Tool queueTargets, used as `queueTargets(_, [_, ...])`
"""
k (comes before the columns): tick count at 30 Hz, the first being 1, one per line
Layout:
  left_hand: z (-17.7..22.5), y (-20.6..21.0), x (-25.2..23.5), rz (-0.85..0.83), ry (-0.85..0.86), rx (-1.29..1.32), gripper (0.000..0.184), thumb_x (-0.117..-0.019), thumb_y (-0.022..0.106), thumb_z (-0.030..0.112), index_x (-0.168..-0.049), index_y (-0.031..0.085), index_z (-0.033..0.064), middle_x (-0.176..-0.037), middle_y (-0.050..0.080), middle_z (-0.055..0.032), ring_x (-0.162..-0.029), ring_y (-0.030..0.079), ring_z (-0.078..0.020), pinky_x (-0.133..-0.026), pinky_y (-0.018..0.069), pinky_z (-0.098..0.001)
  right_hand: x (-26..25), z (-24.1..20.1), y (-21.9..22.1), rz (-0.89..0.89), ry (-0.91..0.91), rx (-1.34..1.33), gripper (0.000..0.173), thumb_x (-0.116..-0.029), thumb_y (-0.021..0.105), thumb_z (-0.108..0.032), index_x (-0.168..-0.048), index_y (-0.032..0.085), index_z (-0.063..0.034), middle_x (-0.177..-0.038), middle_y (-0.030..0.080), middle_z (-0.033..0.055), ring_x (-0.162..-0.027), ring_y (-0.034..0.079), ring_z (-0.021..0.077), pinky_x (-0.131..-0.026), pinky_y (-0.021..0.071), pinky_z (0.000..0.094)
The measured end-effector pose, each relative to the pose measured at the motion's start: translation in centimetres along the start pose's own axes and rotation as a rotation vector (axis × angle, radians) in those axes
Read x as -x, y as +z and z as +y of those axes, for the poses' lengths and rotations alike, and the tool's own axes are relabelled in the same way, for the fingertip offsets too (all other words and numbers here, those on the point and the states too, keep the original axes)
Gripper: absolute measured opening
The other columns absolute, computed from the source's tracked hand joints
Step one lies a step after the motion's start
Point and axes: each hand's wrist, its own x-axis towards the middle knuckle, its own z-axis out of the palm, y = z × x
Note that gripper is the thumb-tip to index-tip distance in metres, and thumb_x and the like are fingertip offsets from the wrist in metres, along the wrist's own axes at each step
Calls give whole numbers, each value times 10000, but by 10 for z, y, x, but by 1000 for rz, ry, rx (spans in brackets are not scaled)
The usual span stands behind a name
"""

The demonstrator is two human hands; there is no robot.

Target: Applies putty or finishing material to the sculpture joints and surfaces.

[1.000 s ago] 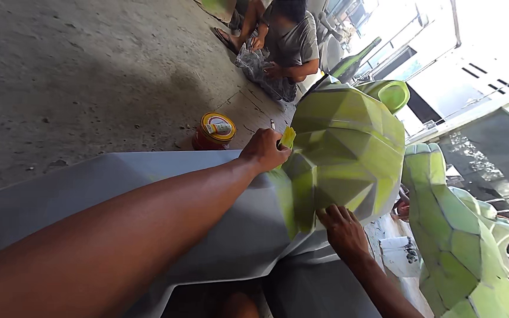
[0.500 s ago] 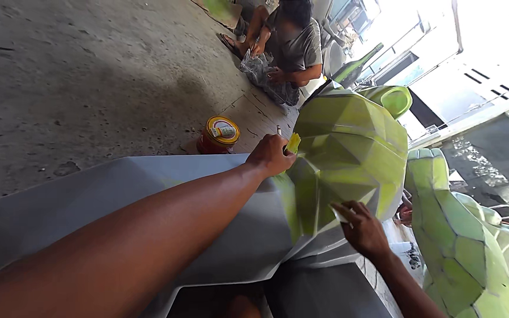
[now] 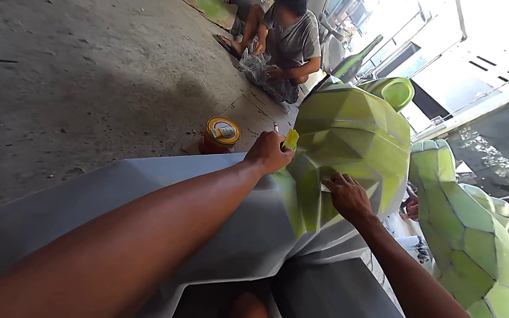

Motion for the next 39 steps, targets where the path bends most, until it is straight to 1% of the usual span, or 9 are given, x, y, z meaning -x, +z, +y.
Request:
queueTargets(7, [-1, 0, 1, 28, 31, 0, 272, -920, 681, 270, -700, 617, 124, -633, 552, -8, -589, 556, -156, -554, 454, -391, 47, -15, -1, -42, -41, -13, 296, -946, 631, -106, -1170, 748, -260, -1160, 665, 27, -1127, 626, 240, -914, 560, 424])
queueTargets(10, [-2, 0, 1, 26, 31, 4, 264, -917, 678, 270, -703, 620, 127, -633, 553, -7, -590, 557, -154, -551, 454, -391, 72, -23, 14, -22, -57, -2, 333, -961, 593, -91, -1207, 735, -265, -1164, 671, 25, -1155, 619, 231, -969, 542, 402])
queueTargets(17, [-2, 1, 0, 27, 31, -2, 275, -923, 683, 273, -702, 614, 124, -639, 552, -8, -597, 557, -158, -555, 455, -391, 107, -31, 38, 67, -80, -1, 447, -932, 585, -43, -1293, 698, -282, -1195, 685, 36, -1198, 621, 247, -989, 541, 407])
queueTargets(21, [-1, 0, 0, 11, 12, 7, 265, -930, 681, 277, -722, 629, 121, -648, 570, -16, -604, 573, -166, -562, 474, -413, 118, -32, 44, 92, -80, -39, 470, -919, 587, -24, -1294, 695, -286, -1198, 688, 50, -1204, 631, 251, -989, 555, 407])
queueTargets(26, [-3, 1, -1, 29, 26, 4, 220, -923, 694, 273, -754, 674, 133, -641, 591, -3, -597, 586, -155, -564, 493, -416, 125, -23, 32, 7, -59, -194, 392, -915, 589, -137, -1244, 704, -317, -1151, 685, 33, -1133, 650, 234, -931, 567, 431])
queueTargets(29, [0, 0, -1, 48, 34, -13, 211, -927, 709, 255, -759, 686, 129, -638, 593, -1, -592, 582, -155, -567, 489, -416, 126, 3, 8, 191, 95, -503, 350, -938, 594, -184, -1235, 737, -301, -1133, 702, -1, -1055, 680, 167, -857, 605, 434])
queueTargets(33, [-1, 0, -2, 87, 47, -58, 234, -921, 714, 243, -741, 669, 103, -632, 585, -34, -592, 583, -187, -565, 482, -450, 119, 42, -20, 518, 242, -688, 345, -974, 536, -130, -1247, 737, -197, -1096, 700, -6, -1000, 672, 104, -859, 600, 366])
queueTargets(36, [-1, 0, -2, 101, 43, -75, 220, -934, 715, 230, -757, 683, 105, -621, 593, -32, -566, 582, -187, -546, 488, -447, 110, 49, -26, 572, 323, -786, 332, -1006, 517, -137, -1269, 718, -167, -1090, 707, -15, -979, 670, 85, -854, 590, 337])
queueTargets(39, [2, -2, 0, 107, 36, -101, 220, -938, 719, 225, -750, 684, 114, -602, 585, -19, -545, 567, -176, -537, 473, -446, 97, 43, -24, 522, 303, -878, 234, -997, 572, -130, -1154, 744, -115, -1079, 721, 19, -995, 688, 117, -881, 592, 371])
